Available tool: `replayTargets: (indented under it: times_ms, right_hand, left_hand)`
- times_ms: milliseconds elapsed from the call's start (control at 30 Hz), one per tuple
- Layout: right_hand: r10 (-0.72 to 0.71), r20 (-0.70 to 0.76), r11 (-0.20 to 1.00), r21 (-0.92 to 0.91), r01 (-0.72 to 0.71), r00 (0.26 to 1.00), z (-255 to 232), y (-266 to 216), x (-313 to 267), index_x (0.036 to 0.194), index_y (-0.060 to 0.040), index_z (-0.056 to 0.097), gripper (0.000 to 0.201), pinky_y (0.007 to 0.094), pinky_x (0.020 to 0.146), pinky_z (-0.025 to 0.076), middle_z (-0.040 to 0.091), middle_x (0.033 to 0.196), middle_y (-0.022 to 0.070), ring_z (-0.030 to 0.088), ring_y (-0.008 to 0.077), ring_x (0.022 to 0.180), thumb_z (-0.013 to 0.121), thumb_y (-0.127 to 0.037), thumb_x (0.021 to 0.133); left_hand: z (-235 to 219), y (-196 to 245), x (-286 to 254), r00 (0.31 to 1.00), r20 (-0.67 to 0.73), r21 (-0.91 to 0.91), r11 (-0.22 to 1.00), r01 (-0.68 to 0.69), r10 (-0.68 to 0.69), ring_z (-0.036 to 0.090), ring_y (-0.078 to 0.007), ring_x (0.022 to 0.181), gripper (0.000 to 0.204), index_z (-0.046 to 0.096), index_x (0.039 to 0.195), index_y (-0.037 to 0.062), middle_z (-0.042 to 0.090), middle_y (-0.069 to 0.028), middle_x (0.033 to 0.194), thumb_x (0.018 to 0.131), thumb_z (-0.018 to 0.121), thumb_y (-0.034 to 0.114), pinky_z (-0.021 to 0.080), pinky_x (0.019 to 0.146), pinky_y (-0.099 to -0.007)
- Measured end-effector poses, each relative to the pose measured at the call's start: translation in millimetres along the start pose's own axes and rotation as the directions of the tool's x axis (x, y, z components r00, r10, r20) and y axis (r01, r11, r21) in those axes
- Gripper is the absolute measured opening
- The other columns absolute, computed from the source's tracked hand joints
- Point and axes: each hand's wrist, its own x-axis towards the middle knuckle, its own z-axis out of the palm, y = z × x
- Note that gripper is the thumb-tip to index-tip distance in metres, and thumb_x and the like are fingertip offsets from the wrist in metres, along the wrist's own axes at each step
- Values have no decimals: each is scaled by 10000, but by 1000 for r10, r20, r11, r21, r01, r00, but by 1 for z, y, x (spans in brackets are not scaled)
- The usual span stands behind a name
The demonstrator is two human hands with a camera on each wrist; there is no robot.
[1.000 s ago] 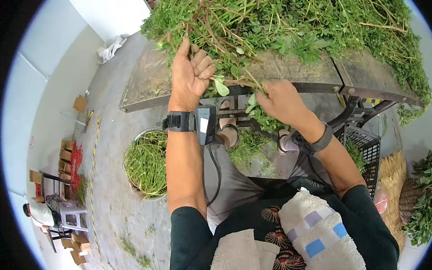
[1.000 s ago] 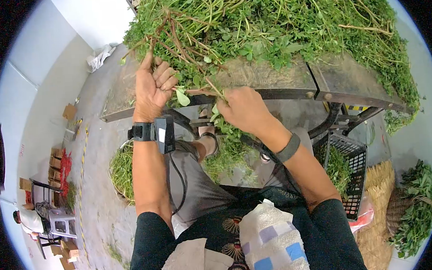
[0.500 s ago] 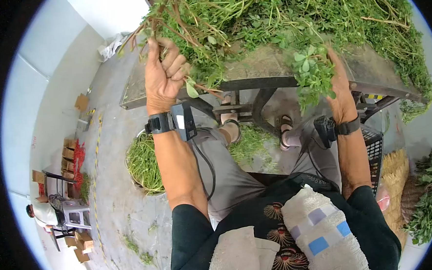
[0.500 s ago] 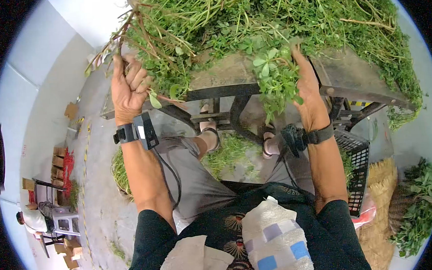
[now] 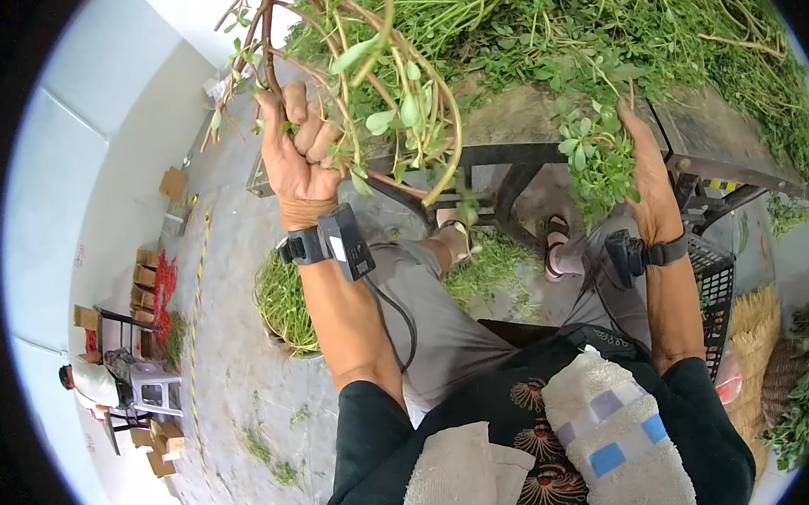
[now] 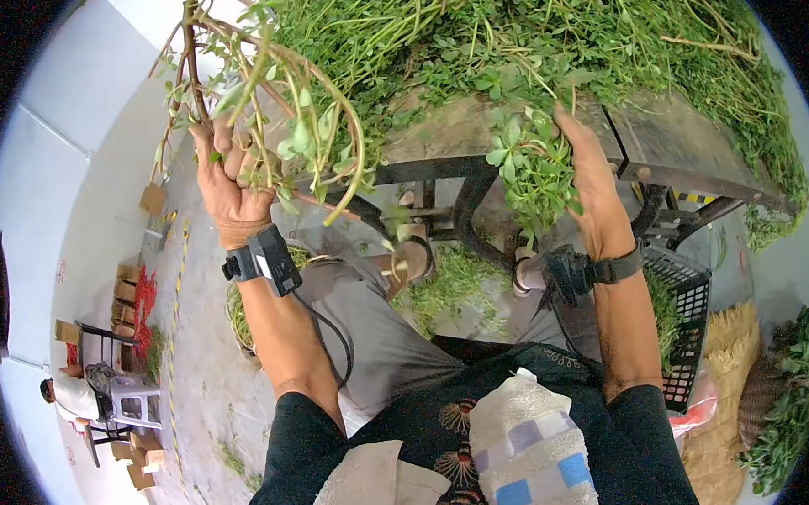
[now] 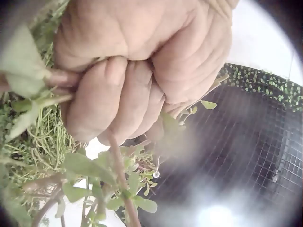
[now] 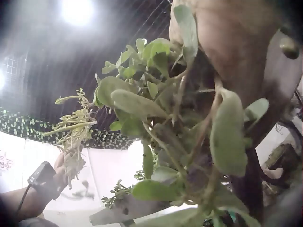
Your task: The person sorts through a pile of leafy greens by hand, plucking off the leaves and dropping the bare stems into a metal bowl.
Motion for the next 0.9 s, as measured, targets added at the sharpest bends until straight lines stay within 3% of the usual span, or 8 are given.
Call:
replayTargets:
  times_ms: [100, 267, 333, 400, 467, 567, 767, 900]
  right_hand:
    - [24, 2, 999, -43, -24, 1000, -5, 8, 1, 935, -54, 591, 299, 241, 531, 501, 617, 789, 32, 603, 116, 625, 549, -346, 885]
    - [-81, 120, 948, -297, 114, 989, -11, 25, 17, 855, -52, 613, 312, 222, 540, 454, 586, 774, 3, 544, 85, 604, 589, -364, 870]
    - [-108, 145, 940, -309, 148, 984, 8, 18, 1, 850, -48, 619, 306, 216, 566, 444, 591, 771, 6, 540, 76, 640, 602, -352, 868]
    - [-22, 212, 977, -202, 66, 977, 15, 18, -6, 872, -41, 625, 287, 204, 573, 425, 588, 754, 0, 527, 67, 652, 605, -327, 873]
    - [-48, 236, 969, -223, 103, 970, 16, 19, -8, 904, -38, 626, 279, 200, 554, 415, 575, 720, -4, 513, 60, 631, 605, -315, 876]
    - [-85, 279, 955, -249, 158, 957, 16, 20, -9, 937, -38, 618, 280, 196, 519, 406, 550, 687, -9, 496, 57, 590, 595, -312, 882]
    - [-76, 300, 956, -250, 155, 951, 17, 20, -10, 957, -50, 606, 267, 203, 503, 400, 517, 660, -11, 476, 59, 565, 580, -307, 891]
    - [0, 247, 983, -178, 45, 969, 22, 20, -17, 960, -31, 603, 281, 206, 456, 394, 505, 641, -9, 469, 60, 527, 589, -301, 886]
  left_hand:
    - [0, 0, 0, 1000, -26, 63, 998, 3, -1, 154, -59, 378, 376, 373, 767, 97, 177, 60, 491, 973, 345, 410, 179, 340, -227]
    - [-3, -2, 2, 1000, -14, 86, 996, 15, -14, 172, -62, 392, 395, 376, 775, 97, 168, 55, 503, 972, 319, 434, 277, 399, -257]
    - [-1, -7, 3, 998, -55, 118, 993, -4, 10, 162, -63, 393, 401, 384, 779, 93, 168, 54, 503, 975, 309, 434, 277, 409, -253]
    - [0, -7, 3, 998, -69, 89, 996, 4, 2, 155, -65, 394, 407, 390, 781, 89, 169, 52, 504, 976, 300, 434, 322, 416, -257]
    - [-6, -6, 4, 996, 22, 9, 996, 85, -85, 155, -67, 396, 415, 391, 781, 87, 165, 51, 506, 974, 297, 442, 366, 432, -260]
    - [-9, -8, 3, 996, -51, 81, 994, 71, -67, 160, -67, 399, 418, 390, 781, 88, 161, 50, 509, 974, 293, 445, 334, 410, -248]
    - [-4, -13, 5, 993, -35, 70, 991, 111, -109, 176, -65, 405, 407, 383, 780, 94, 174, 46, 514, 977, 284, 436, 245, 373, -223]
    - [-3, -15, 6, 993, -46, 66, 991, 116, -113, 184, -63, 405, 400, 373, 777, 98, 186, 46, 522, 978, 284, 432, 221, 367, -217]
